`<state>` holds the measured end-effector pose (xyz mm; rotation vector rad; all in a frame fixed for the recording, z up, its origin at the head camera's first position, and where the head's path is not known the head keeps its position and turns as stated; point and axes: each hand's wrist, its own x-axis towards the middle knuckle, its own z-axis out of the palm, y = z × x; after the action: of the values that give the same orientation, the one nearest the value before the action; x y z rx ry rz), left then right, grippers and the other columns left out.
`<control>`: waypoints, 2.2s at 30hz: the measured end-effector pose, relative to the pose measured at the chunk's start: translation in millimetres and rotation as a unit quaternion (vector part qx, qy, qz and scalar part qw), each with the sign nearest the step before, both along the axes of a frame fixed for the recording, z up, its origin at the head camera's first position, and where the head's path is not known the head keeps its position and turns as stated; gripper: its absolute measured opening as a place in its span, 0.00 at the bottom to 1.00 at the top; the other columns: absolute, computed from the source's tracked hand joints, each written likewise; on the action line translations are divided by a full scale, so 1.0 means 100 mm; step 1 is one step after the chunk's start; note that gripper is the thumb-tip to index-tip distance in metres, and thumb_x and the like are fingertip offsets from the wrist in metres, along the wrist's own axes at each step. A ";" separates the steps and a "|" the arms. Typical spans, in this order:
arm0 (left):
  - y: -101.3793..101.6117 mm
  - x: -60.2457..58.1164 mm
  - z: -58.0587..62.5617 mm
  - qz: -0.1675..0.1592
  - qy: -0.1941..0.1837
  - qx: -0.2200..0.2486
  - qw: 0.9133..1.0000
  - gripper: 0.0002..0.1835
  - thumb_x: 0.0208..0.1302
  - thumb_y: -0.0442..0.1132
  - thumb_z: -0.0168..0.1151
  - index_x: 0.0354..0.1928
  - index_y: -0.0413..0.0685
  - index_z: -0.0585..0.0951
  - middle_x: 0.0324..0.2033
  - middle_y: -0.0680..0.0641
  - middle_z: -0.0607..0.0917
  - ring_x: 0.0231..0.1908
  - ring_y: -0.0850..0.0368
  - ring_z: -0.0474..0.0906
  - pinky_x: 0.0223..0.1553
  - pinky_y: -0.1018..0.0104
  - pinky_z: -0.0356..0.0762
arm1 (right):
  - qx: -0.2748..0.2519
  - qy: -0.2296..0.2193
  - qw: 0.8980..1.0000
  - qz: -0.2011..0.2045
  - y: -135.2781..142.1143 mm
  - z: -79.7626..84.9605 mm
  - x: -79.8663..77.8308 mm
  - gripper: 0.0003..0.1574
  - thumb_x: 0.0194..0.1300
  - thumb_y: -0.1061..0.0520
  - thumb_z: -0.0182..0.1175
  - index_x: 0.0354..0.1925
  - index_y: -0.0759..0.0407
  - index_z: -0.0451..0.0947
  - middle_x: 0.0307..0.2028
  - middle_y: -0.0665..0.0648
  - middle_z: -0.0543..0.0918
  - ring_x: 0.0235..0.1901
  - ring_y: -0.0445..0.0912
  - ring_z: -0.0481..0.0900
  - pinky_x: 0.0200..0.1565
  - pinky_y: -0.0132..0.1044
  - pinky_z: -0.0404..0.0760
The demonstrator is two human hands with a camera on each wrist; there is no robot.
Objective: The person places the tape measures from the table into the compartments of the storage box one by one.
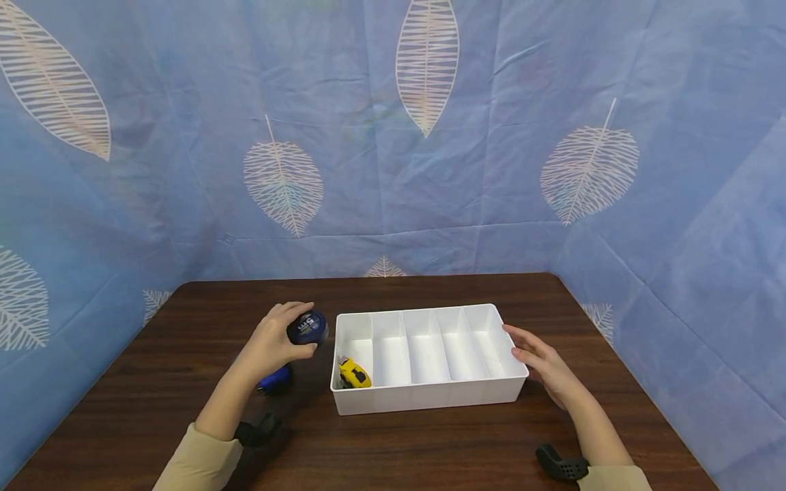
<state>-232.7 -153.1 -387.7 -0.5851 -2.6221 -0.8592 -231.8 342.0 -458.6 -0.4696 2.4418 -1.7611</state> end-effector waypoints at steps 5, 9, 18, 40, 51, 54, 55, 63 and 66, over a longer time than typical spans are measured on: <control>0.02 0.01 0.01 -0.001 0.002 0.017 1.000 0.39 0.45 0.41 0.75 0.63 0.44 0.74 0.57 0.44 0.75 0.52 0.48 0.69 0.44 0.50 0.78 | 0.005 0.003 1.000 -0.001 0.00 0.00 0.01 0.32 0.75 0.56 0.45 0.73 0.57 0.53 0.71 0.73 0.44 0.61 0.45 0.58 0.47 0.35 0.75; 0.03 0.03 0.04 -0.004 0.002 0.024 1.000 0.40 0.45 0.42 0.75 0.64 0.44 0.73 0.58 0.44 0.75 0.51 0.48 0.69 0.44 0.50 0.78 | 0.005 0.003 1.000 -0.001 0.00 0.00 0.00 0.32 0.75 0.56 0.45 0.73 0.57 0.53 0.70 0.73 0.44 0.61 0.44 0.57 0.47 0.36 0.75; 0.12 0.02 0.09 -0.014 0.011 0.035 0.999 0.40 0.45 0.41 0.76 0.63 0.44 0.73 0.57 0.45 0.75 0.50 0.50 0.69 0.44 0.51 0.78 | 0.004 0.007 1.000 -0.009 0.00 0.00 0.02 0.32 0.75 0.56 0.45 0.73 0.59 0.54 0.69 0.73 0.47 0.58 0.39 0.62 0.47 0.40 0.75; 0.33 -0.01 0.20 -0.043 0.020 0.058 0.997 0.40 0.44 0.42 0.76 0.63 0.46 0.74 0.58 0.47 0.75 0.50 0.52 0.68 0.45 0.52 0.77 | -0.002 0.008 1.000 -0.002 0.00 0.00 0.00 0.32 0.75 0.56 0.45 0.72 0.59 0.54 0.69 0.73 0.47 0.52 0.30 0.66 0.45 0.37 0.76; 0.48 -0.01 0.29 -0.055 0.008 0.093 0.994 0.41 0.42 0.41 0.76 0.64 0.47 0.74 0.58 0.49 0.74 0.51 0.54 0.66 0.47 0.53 0.77 | 0.006 0.003 1.000 -0.003 0.00 0.01 0.01 0.32 0.75 0.55 0.44 0.73 0.58 0.52 0.70 0.74 0.44 0.57 0.36 0.62 0.48 0.45 0.73; 0.51 -0.01 0.30 -0.059 0.005 0.097 0.994 0.41 0.42 0.40 0.76 0.64 0.47 0.74 0.59 0.49 0.74 0.51 0.54 0.66 0.47 0.53 0.77 | 0.008 0.006 1.000 0.002 -0.01 0.02 0.02 0.32 0.76 0.55 0.44 0.73 0.58 0.52 0.70 0.75 0.43 0.63 0.54 0.57 0.49 0.53 0.71; 0.52 -0.01 0.30 -0.060 0.005 0.096 0.994 0.41 0.42 0.40 0.76 0.64 0.47 0.74 0.58 0.49 0.74 0.51 0.55 0.66 0.47 0.53 0.77 | 0.008 0.006 1.000 0.003 -0.01 0.02 0.02 0.32 0.75 0.55 0.44 0.73 0.58 0.51 0.70 0.75 0.42 0.64 0.60 0.54 0.50 0.55 0.71; 0.57 0.02 0.28 -0.072 0.004 0.086 0.994 0.41 0.43 0.40 0.76 0.64 0.48 0.74 0.57 0.50 0.75 0.53 0.54 0.67 0.46 0.54 0.77 | 0.007 -0.003 1.000 -0.005 -0.01 0.00 0.01 0.33 0.75 0.55 0.44 0.73 0.59 0.52 0.70 0.74 0.43 0.65 0.69 0.48 0.51 0.55 0.70; 0.60 0.02 0.26 -0.080 0.002 0.081 0.994 0.41 0.43 0.40 0.76 0.64 0.48 0.73 0.57 0.50 0.75 0.53 0.54 0.67 0.46 0.54 0.77 | 0.010 0.001 1.000 -0.003 -0.01 -0.01 0.01 0.33 0.75 0.55 0.44 0.73 0.59 0.51 0.70 0.75 0.43 0.65 0.70 0.46 0.51 0.59 0.68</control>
<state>-230.9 -93.5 -361.5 -0.7584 -2.4966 -1.1041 -231.1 340.9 -459.5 -0.4613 2.4625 -1.7370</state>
